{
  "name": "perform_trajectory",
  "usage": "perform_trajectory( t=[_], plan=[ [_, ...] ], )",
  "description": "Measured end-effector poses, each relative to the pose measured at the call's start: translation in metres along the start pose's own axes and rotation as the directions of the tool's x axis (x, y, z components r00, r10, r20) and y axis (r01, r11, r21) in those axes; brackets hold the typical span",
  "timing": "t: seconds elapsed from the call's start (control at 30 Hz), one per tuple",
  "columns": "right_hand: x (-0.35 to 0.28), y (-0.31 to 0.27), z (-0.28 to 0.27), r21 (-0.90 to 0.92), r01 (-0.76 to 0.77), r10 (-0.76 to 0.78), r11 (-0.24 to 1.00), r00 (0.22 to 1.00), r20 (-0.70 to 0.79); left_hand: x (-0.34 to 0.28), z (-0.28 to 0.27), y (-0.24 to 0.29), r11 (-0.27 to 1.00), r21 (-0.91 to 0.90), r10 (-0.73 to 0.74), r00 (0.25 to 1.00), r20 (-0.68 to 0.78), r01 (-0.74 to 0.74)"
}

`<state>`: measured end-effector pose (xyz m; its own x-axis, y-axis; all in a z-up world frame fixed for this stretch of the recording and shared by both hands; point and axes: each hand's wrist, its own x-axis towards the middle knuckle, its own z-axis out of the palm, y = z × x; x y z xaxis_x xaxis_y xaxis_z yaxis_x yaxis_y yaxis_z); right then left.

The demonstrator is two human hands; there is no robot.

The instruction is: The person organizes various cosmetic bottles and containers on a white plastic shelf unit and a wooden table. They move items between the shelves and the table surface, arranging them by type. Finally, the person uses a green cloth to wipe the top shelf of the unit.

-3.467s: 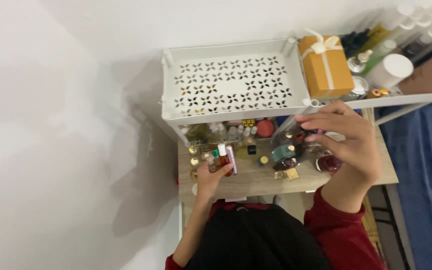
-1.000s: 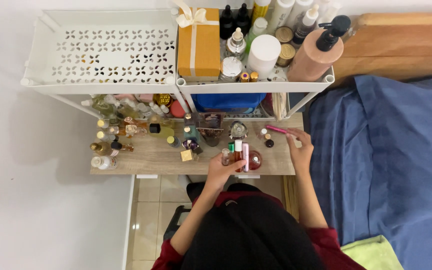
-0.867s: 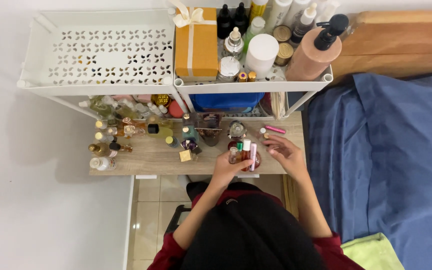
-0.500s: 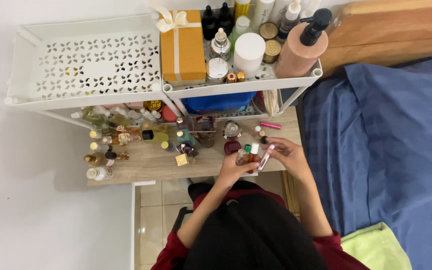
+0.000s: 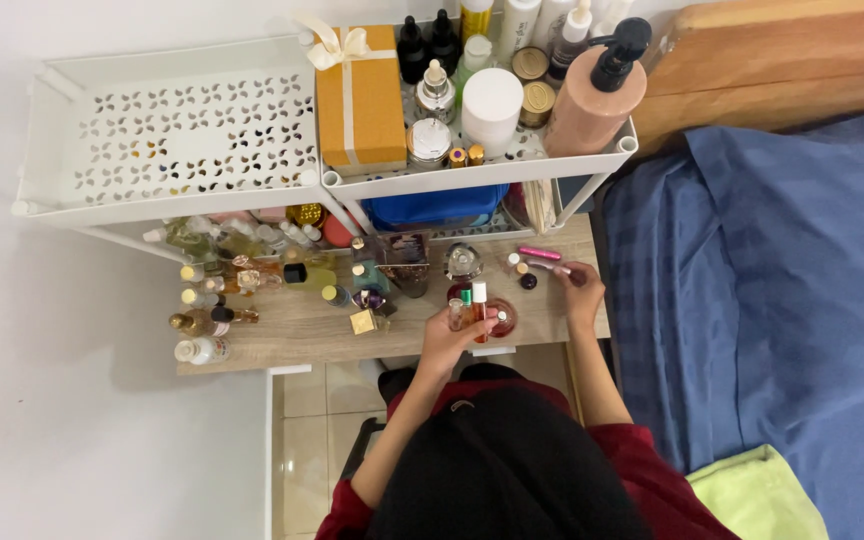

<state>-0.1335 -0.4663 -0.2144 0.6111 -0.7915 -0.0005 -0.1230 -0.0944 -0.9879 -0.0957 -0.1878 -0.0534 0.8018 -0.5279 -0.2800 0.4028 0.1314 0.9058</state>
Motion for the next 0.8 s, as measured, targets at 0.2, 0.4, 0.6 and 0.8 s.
perform_trajectory(
  t=[0.2,0.4,0.6,0.8],
  plan=[
    [-0.004,-0.025,0.006,-0.4,0.346,-0.368,0.849,0.929,0.023,0.002,0.003,0.003,1.0,-0.012,-0.001,1.0,-0.022,0.0],
    [-0.031,-0.108,-0.012,-0.183,0.255,-0.229,0.949,0.961,0.152,0.012,0.004,0.002,0.998,-0.052,-0.015,0.992,0.126,0.022],
    [-0.061,-0.22,-0.021,0.122,-0.023,-0.063,0.992,0.751,0.657,0.035,0.012,-0.034,0.984,0.173,-0.09,0.961,0.263,0.045],
    [-0.064,-0.183,-0.031,-0.097,0.159,-0.068,0.982,0.789,0.61,0.049,0.016,-0.054,0.954,0.226,0.07,0.878,0.473,-0.198]
  ],
)
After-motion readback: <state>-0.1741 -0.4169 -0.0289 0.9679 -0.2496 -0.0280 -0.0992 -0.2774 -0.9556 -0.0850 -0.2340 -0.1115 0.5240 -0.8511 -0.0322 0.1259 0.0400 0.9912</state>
